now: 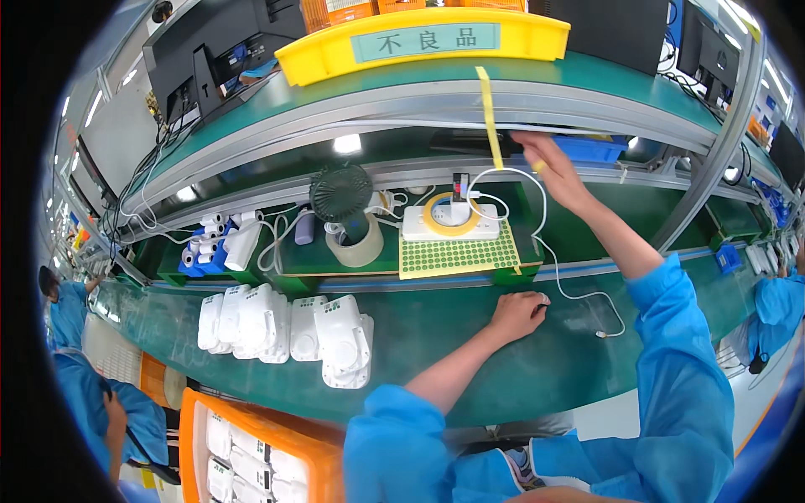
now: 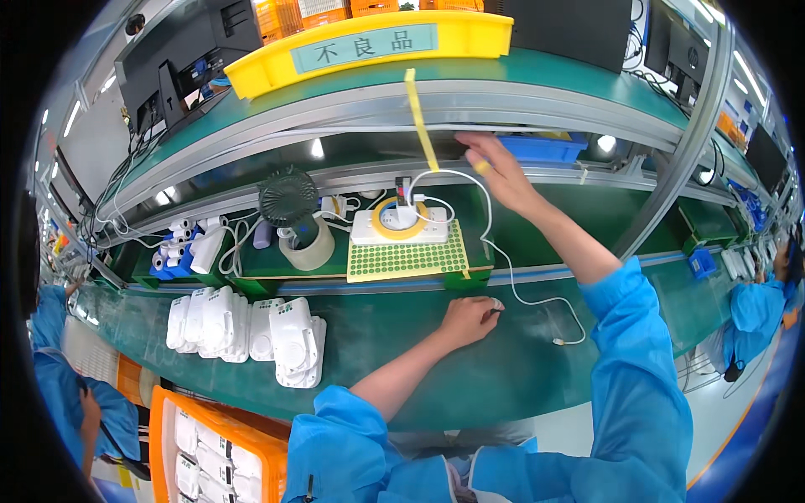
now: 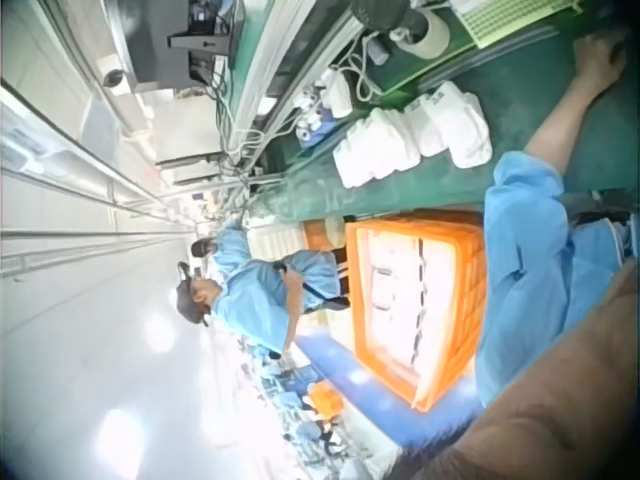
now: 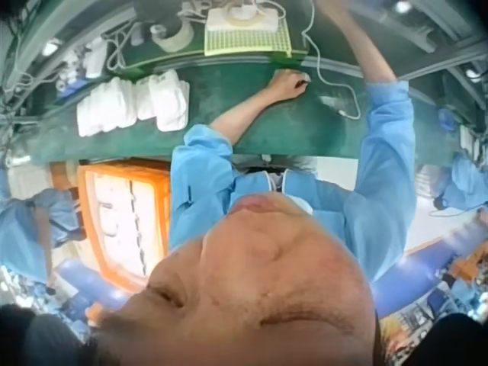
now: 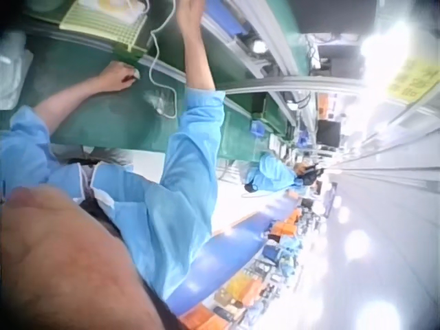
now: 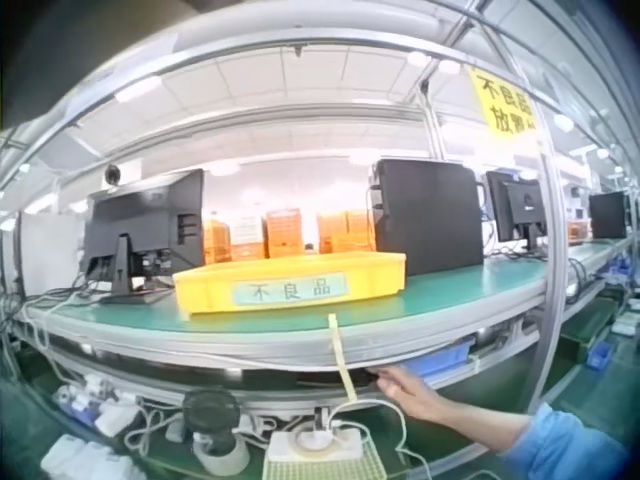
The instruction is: Connecting cables and testing white electronic components on a factory assembly line.
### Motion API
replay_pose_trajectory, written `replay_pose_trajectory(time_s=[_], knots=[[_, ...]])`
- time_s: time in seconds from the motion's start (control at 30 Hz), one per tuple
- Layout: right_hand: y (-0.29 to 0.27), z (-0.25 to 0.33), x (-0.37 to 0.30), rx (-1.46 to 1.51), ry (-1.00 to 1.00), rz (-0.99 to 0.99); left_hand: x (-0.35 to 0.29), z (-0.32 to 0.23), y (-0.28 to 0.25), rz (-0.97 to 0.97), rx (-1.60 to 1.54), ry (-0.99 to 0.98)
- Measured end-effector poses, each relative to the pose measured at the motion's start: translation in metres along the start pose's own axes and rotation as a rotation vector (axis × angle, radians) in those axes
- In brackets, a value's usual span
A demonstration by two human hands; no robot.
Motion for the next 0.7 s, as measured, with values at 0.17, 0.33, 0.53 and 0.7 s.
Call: replay_pose_trajectory(time_s=[0.17, 0.33, 0.53, 0.7], knots=[[0.067, 0.011, 0.069, -0.161, 0.250, 0.254, -0.008, 0.009, 0.003, -0.053, -0.007, -0.004], [0.072, -0.042, 0.108, -0.518, 0.380, 0.602, 0.000, 0.007, 0.009, -0.002, -0.058, -0.038], [0.072, -0.043, 0.121, -0.472, 0.197, 0.614, 0.002, 0.009, 0.012, -0.029, -0.061, -0.029], [0.097, -0.013, 0.114, -0.504, 0.504, 0.678, -0.011, 0.023, 0.001, -0.069, -0.027, -0.065]])
Point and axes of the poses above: each hand's wrist, its own x-axis towards the middle knuckle, its own y-axis out of the palm, z = x × y, the point moved 3 cm from there along x, towards the middle knuckle, and after that the axes turned 5 degrees about -z, right-handed, at the moved point
